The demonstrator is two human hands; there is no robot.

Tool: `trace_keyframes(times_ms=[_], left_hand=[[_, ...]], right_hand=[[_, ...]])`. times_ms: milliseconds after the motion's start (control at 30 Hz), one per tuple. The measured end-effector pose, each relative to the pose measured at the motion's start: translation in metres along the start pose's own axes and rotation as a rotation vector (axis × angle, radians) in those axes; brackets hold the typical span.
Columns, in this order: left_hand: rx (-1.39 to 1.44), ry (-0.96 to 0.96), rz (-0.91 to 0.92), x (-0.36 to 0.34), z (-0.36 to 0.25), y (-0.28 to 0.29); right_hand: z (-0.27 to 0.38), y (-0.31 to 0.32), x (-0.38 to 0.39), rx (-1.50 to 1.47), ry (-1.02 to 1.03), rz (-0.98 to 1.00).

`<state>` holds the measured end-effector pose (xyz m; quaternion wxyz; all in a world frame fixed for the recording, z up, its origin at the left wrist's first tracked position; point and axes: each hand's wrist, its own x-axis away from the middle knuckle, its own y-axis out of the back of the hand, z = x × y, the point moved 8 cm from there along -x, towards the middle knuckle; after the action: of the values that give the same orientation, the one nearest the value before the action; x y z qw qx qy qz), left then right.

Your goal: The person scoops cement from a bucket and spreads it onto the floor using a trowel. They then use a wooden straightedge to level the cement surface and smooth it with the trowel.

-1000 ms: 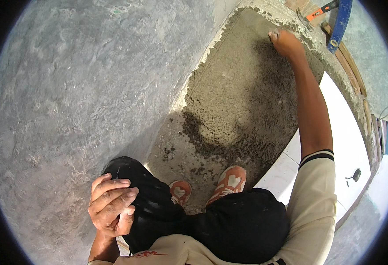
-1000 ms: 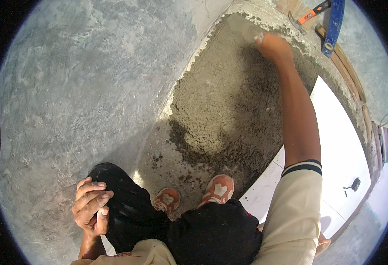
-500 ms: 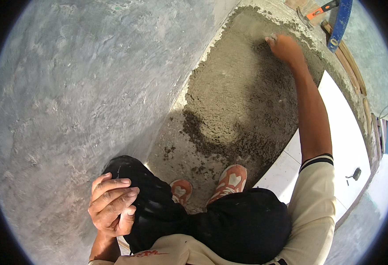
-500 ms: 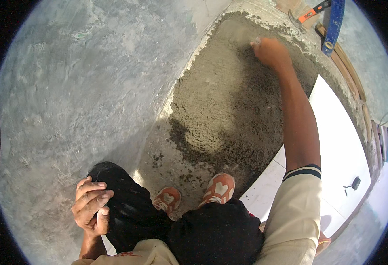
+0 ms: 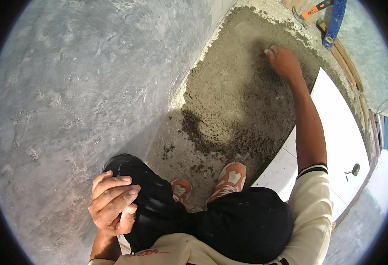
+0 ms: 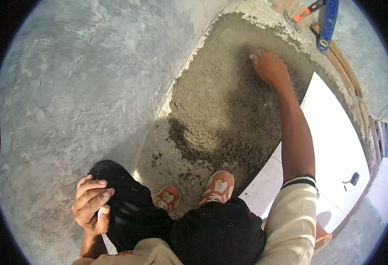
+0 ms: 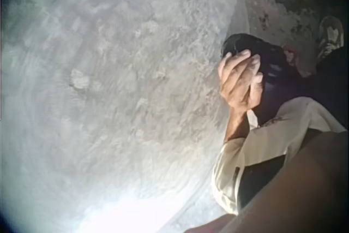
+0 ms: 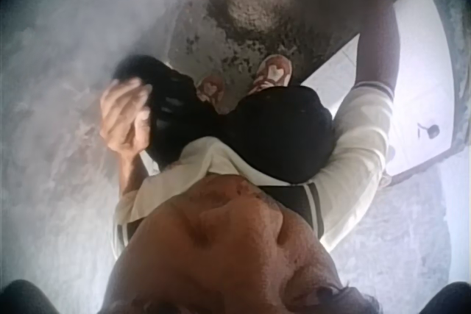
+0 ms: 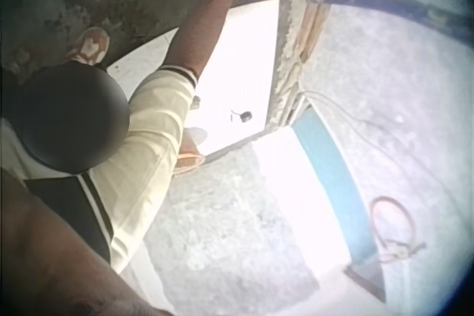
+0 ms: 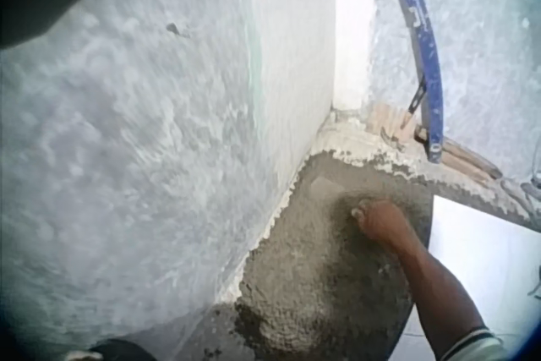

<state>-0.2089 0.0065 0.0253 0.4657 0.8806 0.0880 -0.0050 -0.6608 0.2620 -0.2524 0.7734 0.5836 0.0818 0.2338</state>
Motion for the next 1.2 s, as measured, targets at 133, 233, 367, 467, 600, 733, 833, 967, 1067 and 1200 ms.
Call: trace_keyframes(times_ms=[133, 233, 367, 467, 600, 733, 833, 967, 1067, 1200], left_hand=[[-0.045, -0.049, -0.019, -0.008, -0.012, 0.003], [-0.065, 0.001, -0.051, 0.002, -0.007, 0.009], [-0.055, -0.04, 0.035, 0.001, -0.009, 0.0], [-0.09, -0.096, 0.071, -0.002, -0.016, -0.008], [-0.273, -0.081, 0.168, 0.016, -0.001, -0.001], [-0.097, -0.241, -0.015, -0.001, -0.048, -0.007], [-0.107, -0.214, -0.02, -0.002, -0.045, -0.006], [-0.086, -0.051, 0.042, 0.001, -0.016, -0.013], [-0.087, -0.076, 0.003, -0.004, -0.023, 0.002], [-0.053, -0.031, -0.055, 0.001, -0.009, 0.008]], right_hand=[[0.057, -0.025, 0.094, -0.061, 0.117, 0.292], [0.117, -0.078, 0.204, -0.171, 0.236, 0.614], [0.152, -0.11, 0.314, -0.249, 0.261, 0.831], [0.148, -0.126, 0.345, -0.324, 0.21, 0.728], [0.051, -0.056, 0.387, -0.561, 0.049, -0.138], [-0.117, -0.02, 0.577, -0.183, -1.156, -0.717], [-0.134, -0.027, 0.648, -0.003, -1.405, -0.556], [-0.166, -0.094, 0.695, -0.192, -1.244, -0.637], [-0.142, -0.085, 0.623, -0.304, -1.335, -0.571], [-0.099, 0.03, 0.419, -0.217, -0.559, -0.58]])
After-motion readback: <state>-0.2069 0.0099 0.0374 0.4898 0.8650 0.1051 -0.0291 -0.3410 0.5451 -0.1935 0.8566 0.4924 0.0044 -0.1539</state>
